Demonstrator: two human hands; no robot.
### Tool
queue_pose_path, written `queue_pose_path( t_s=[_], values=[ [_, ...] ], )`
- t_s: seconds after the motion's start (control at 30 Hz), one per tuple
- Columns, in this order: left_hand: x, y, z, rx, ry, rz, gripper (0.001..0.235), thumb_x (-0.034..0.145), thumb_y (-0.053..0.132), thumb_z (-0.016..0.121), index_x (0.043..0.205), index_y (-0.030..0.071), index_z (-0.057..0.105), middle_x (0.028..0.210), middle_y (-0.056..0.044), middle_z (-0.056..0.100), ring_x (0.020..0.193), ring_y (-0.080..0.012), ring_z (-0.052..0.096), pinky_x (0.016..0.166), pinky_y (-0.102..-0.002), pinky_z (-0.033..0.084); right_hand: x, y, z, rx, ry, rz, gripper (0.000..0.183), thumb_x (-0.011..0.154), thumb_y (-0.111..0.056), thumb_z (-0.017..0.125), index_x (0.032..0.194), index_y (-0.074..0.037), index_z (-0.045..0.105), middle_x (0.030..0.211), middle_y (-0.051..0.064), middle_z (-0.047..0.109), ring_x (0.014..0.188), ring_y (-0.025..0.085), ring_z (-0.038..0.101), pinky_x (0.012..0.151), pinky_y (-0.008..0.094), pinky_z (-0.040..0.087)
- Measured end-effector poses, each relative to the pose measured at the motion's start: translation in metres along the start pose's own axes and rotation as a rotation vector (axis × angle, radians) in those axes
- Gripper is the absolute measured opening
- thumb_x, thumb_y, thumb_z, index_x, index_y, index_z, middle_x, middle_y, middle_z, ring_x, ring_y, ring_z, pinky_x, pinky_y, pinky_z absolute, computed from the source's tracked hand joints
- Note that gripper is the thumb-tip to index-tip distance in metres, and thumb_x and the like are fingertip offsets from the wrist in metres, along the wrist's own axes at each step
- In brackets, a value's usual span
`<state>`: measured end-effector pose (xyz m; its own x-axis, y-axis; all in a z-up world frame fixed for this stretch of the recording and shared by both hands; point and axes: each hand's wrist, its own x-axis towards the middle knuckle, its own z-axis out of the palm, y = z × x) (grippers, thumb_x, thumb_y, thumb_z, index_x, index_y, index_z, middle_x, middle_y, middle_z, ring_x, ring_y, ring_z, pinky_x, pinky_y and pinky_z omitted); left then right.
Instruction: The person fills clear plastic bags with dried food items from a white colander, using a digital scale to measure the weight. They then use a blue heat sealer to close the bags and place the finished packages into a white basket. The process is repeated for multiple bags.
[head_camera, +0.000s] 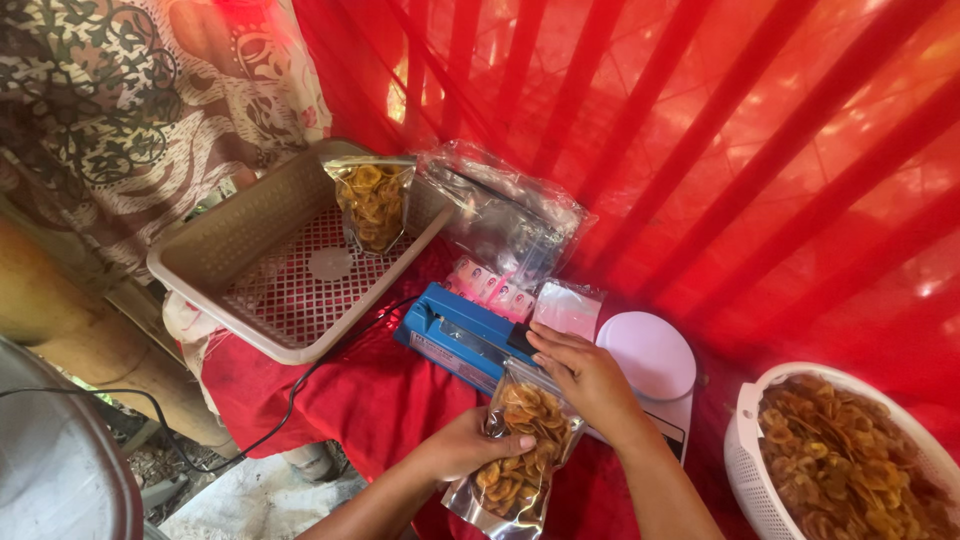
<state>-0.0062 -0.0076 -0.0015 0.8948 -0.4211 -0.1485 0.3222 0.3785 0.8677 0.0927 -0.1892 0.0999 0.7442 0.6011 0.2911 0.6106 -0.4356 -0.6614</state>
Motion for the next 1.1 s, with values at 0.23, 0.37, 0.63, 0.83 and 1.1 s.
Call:
queue_pose_path(
  t_s=[0.23, 0.37, 0.63, 0.83, 1.1],
  values=[
    [-0.001, 0.0, 0.001, 0.038, 0.007, 0.01, 0.057, 0.089, 0.025, 0.079, 0.133, -0.006, 0.059, 0.113, -0.013, 0.075, 0.099, -0.0191, 0.075, 0.092, -0.034, 0.06, -0.002, 0.002, 0.002, -0.021, 0.031, -0.028, 0.038, 0.09, -0.01, 0.067, 0.128, -0.012, 0.07, 0.138, 0.005, 0.068, 0.118, 0.024, 0.069, 0.099, 0.034, 0.054],
    [0.002, -0.001, -0.001, 0.084, 0.025, 0.013, 0.057, 0.09, 0.025, 0.079, 0.132, -0.008, 0.06, 0.112, -0.014, 0.075, 0.1, -0.0199, 0.075, 0.092, -0.034, 0.06, -0.003, -0.001, 0.003, -0.029, 0.071, -0.018, 0.034, 0.092, -0.012, 0.066, 0.126, -0.012, 0.071, 0.138, 0.004, 0.068, 0.117, 0.023, 0.069, 0.098, 0.033, 0.054],
    [-0.006, 0.002, 0.009, 0.053, 0.008, -0.017, 0.059, 0.088, 0.023, 0.08, 0.134, -0.007, 0.059, 0.118, -0.013, 0.075, 0.104, -0.0185, 0.073, 0.096, -0.033, 0.059, 0.001, -0.017, -0.005, 0.071, 0.068, 0.002, 0.037, 0.093, -0.013, 0.065, 0.13, -0.012, 0.069, 0.139, 0.006, 0.066, 0.126, 0.022, 0.065, 0.103, 0.033, 0.052],
    [-0.016, 0.005, 0.031, 0.265, -0.022, -0.019, 0.064, 0.086, 0.025, 0.082, 0.139, -0.001, 0.057, 0.121, -0.009, 0.074, 0.11, -0.0154, 0.071, 0.1, -0.031, 0.056, 0.0, -0.004, -0.041, 0.355, 0.138, 0.055, 0.043, 0.095, -0.018, 0.064, 0.137, -0.007, 0.06, 0.134, 0.009, 0.069, 0.123, 0.017, 0.065, 0.103, 0.031, 0.05],
    [-0.015, 0.011, 0.041, 0.244, -0.031, -0.03, 0.067, 0.083, 0.021, 0.084, 0.14, 0.0, 0.056, 0.116, -0.008, 0.074, 0.106, -0.0151, 0.07, 0.096, -0.032, 0.057, -0.034, -0.002, -0.043, 0.178, -0.116, 0.385, 0.032, 0.089, -0.03, 0.073, 0.103, -0.002, 0.077, 0.084, 0.005, 0.08, 0.078, 0.011, 0.071, 0.071, 0.028, 0.057]
  ],
)
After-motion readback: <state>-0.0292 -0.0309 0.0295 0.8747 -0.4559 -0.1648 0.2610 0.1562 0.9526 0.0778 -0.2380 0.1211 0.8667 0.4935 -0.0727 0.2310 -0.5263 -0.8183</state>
